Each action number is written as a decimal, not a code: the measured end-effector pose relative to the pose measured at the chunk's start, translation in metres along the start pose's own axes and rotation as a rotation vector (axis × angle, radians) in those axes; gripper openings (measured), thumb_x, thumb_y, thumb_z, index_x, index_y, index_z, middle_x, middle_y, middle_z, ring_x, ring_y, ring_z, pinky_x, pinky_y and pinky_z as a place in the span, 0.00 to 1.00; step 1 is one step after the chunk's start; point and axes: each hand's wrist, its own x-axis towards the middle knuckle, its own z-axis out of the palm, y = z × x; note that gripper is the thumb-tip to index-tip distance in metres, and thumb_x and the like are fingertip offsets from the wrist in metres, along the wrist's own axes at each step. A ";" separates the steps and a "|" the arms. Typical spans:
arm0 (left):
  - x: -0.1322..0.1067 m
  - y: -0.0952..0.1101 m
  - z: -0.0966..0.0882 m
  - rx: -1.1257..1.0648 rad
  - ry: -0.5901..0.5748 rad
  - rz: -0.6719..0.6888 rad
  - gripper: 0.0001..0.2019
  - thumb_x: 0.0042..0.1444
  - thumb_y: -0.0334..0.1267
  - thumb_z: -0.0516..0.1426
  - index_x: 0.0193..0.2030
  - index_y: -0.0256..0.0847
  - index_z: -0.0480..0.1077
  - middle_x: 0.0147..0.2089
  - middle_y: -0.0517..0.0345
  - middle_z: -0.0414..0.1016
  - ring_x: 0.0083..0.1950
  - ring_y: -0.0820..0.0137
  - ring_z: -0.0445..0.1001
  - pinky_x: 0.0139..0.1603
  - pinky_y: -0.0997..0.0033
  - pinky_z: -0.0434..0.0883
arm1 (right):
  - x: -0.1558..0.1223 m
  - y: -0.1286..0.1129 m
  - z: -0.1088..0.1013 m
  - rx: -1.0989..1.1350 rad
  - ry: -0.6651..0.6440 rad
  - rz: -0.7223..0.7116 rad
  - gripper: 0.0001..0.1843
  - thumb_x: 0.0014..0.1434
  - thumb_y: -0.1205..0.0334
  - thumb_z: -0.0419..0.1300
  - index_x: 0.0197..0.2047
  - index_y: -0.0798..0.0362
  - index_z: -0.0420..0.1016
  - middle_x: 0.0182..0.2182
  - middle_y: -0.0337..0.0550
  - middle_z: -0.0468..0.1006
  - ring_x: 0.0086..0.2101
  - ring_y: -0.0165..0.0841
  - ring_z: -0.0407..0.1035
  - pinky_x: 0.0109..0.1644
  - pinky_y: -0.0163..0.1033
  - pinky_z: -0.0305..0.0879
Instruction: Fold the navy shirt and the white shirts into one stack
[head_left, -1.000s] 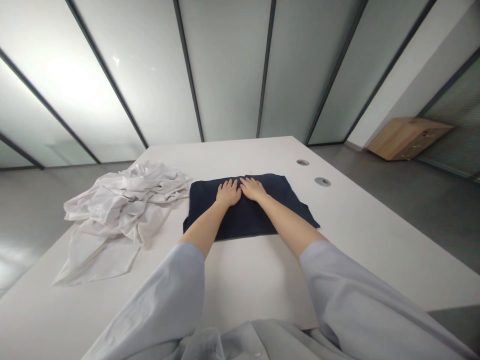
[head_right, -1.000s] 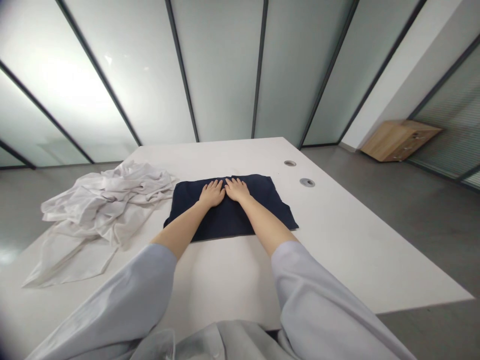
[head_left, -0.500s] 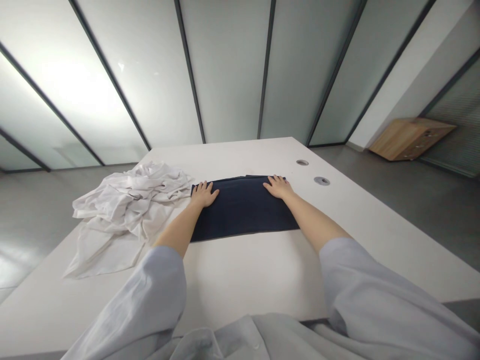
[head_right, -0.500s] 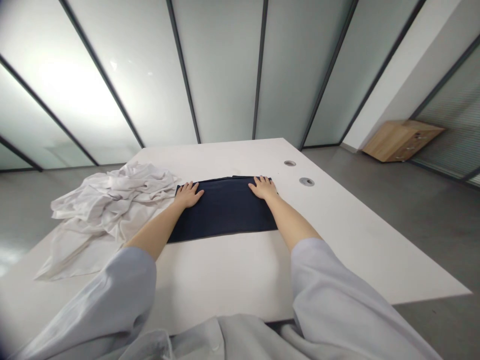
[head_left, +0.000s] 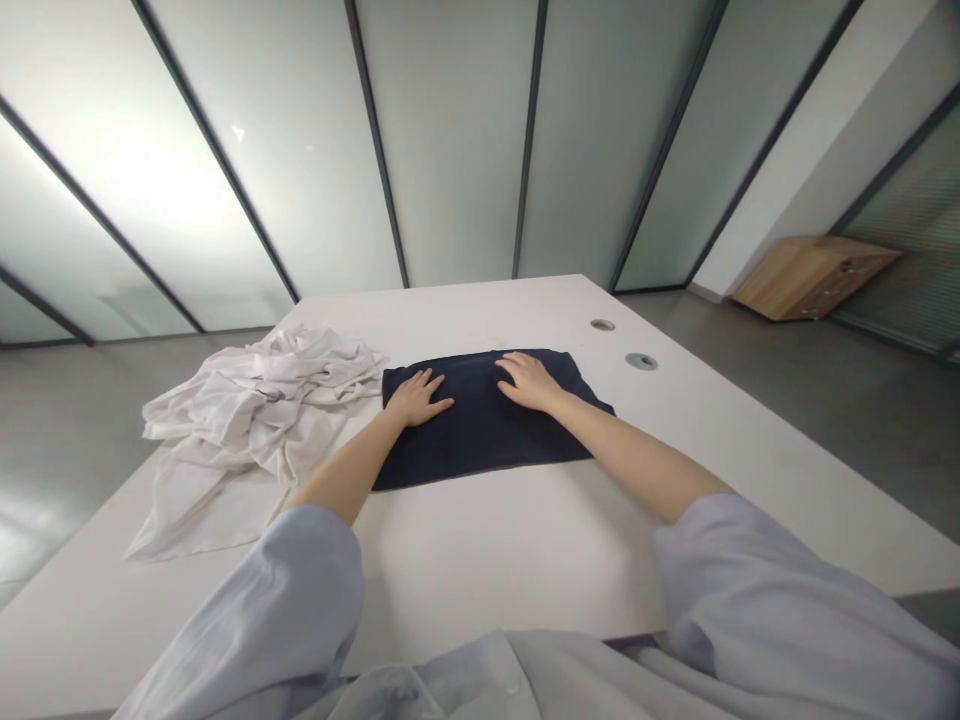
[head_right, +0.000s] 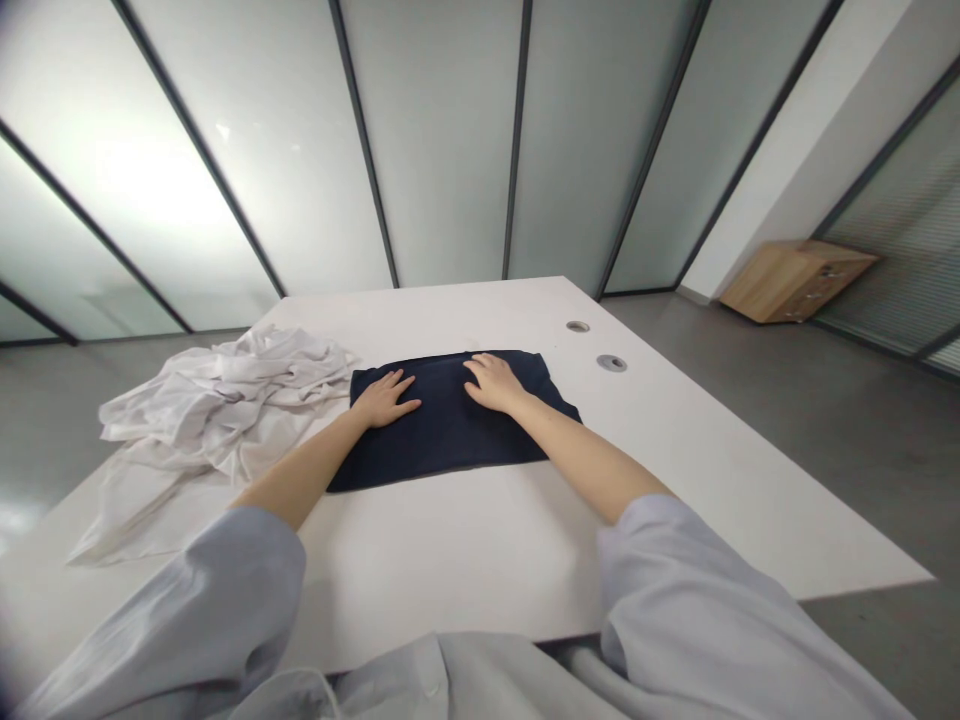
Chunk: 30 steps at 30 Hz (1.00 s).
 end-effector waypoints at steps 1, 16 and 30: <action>0.002 0.000 0.000 -0.004 -0.004 -0.011 0.40 0.61 0.66 0.41 0.73 0.43 0.50 0.75 0.47 0.43 0.75 0.57 0.44 0.71 0.59 0.47 | -0.005 -0.015 -0.002 0.049 -0.006 -0.076 0.25 0.63 0.58 0.54 0.61 0.57 0.69 0.61 0.53 0.68 0.61 0.42 0.59 0.66 0.47 0.52; 0.014 0.019 -0.006 -0.031 -0.003 -0.376 0.43 0.59 0.66 0.37 0.73 0.37 0.49 0.74 0.39 0.45 0.73 0.48 0.48 0.67 0.49 0.54 | -0.040 -0.004 0.008 0.018 -0.128 -0.384 0.17 0.63 0.67 0.53 0.48 0.50 0.81 0.50 0.45 0.80 0.54 0.38 0.70 0.60 0.45 0.61; -0.055 0.061 -0.032 0.079 -0.022 -0.136 0.36 0.58 0.67 0.43 0.51 0.37 0.73 0.53 0.37 0.74 0.56 0.49 0.71 0.53 0.56 0.67 | -0.019 0.075 0.007 0.160 0.134 0.456 0.20 0.62 0.64 0.47 0.46 0.53 0.80 0.45 0.46 0.81 0.45 0.37 0.73 0.50 0.38 0.65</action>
